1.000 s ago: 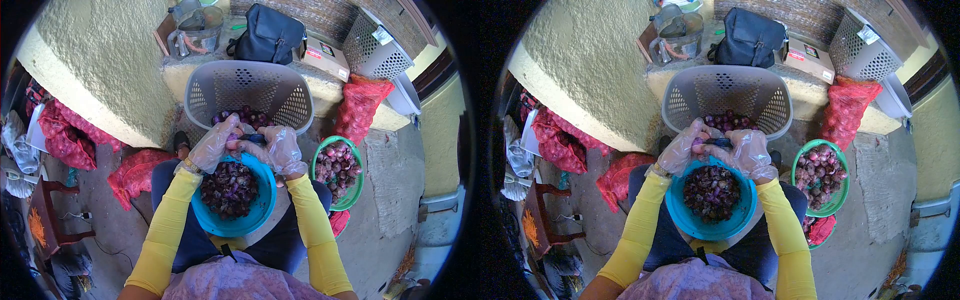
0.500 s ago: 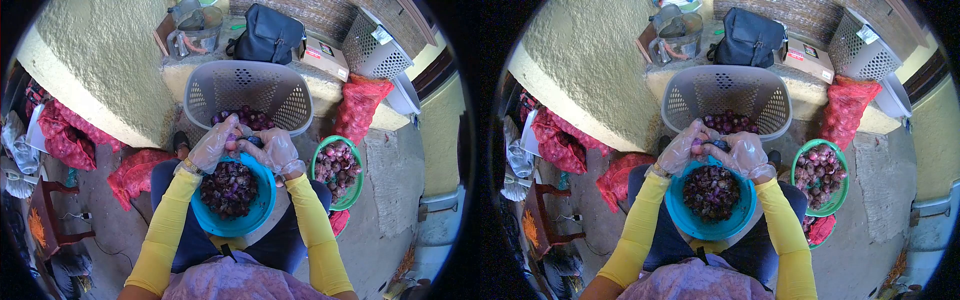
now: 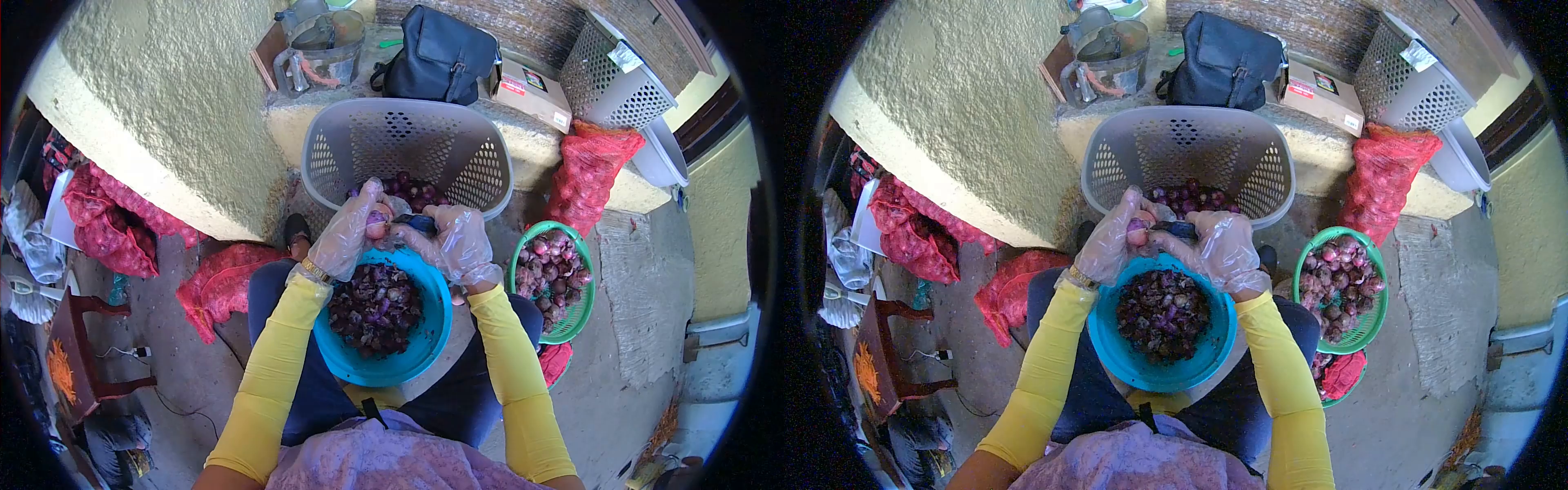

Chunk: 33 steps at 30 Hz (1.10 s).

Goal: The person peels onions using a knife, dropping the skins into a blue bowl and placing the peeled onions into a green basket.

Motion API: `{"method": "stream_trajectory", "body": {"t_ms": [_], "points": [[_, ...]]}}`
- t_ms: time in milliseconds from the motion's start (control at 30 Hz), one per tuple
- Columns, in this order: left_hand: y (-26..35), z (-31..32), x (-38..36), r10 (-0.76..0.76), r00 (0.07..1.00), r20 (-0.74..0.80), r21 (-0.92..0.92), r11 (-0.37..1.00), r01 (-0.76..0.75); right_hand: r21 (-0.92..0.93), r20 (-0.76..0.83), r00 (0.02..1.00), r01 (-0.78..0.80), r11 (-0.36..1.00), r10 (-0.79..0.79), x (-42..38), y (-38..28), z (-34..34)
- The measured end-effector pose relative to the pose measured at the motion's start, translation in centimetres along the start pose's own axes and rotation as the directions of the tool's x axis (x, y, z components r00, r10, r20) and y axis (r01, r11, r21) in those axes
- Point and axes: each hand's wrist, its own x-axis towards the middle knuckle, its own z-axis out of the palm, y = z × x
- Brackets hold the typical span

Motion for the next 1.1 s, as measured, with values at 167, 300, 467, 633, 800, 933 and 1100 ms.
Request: {"method": "stream_trajectory", "body": {"t_ms": [167, 300, 467, 633, 800, 933, 1100], "points": [[-0.6, -0.6, 0.4, -0.018, 0.999, 0.042, 0.022, 1.000, 0.017, -0.006, 0.000, 0.999, -0.033, 0.999, 0.033, -0.1, -0.4, 0.0], [-0.6, -0.3, 0.2, 0.004, 0.997, 0.072, 0.010, 1.000, -0.005, -0.004, 0.021, 0.998, -0.053, 0.999, 0.053, -0.1, -0.4, 0.2], [-0.1, 0.2, -0.1, 0.056, 0.997, 0.055, 0.123, 0.990, -0.063, -0.032, 0.054, 0.997, -0.051, 0.998, 0.053, 0.0, -0.4, 0.3], [0.0, 0.4, -0.3, 0.063, 0.997, 0.049, 0.132, 0.989, -0.069, 0.009, 0.062, 0.996, -0.069, 0.998, 0.069, 0.0, -0.5, 0.3], [-0.1, 0.1, -0.1, 0.062, 0.993, 0.098, 0.085, 0.994, -0.071, 0.130, 0.041, 0.999, -0.029, 0.991, 0.024, -0.2, 1.0, 1.9], [0.0, 0.7, -0.3, 0.024, 0.997, 0.069, 0.058, 0.998, -0.028, 0.157, 0.075, 0.997, -0.038, 0.987, 0.027, -0.4, 1.0, 1.9], [-0.6, -0.2, 0.4, 0.013, 0.996, 0.093, -0.004, 1.000, -0.013, 0.197, 0.176, 0.978, -0.149, 0.969, 0.114, -0.2, 0.1, 1.2]]}}
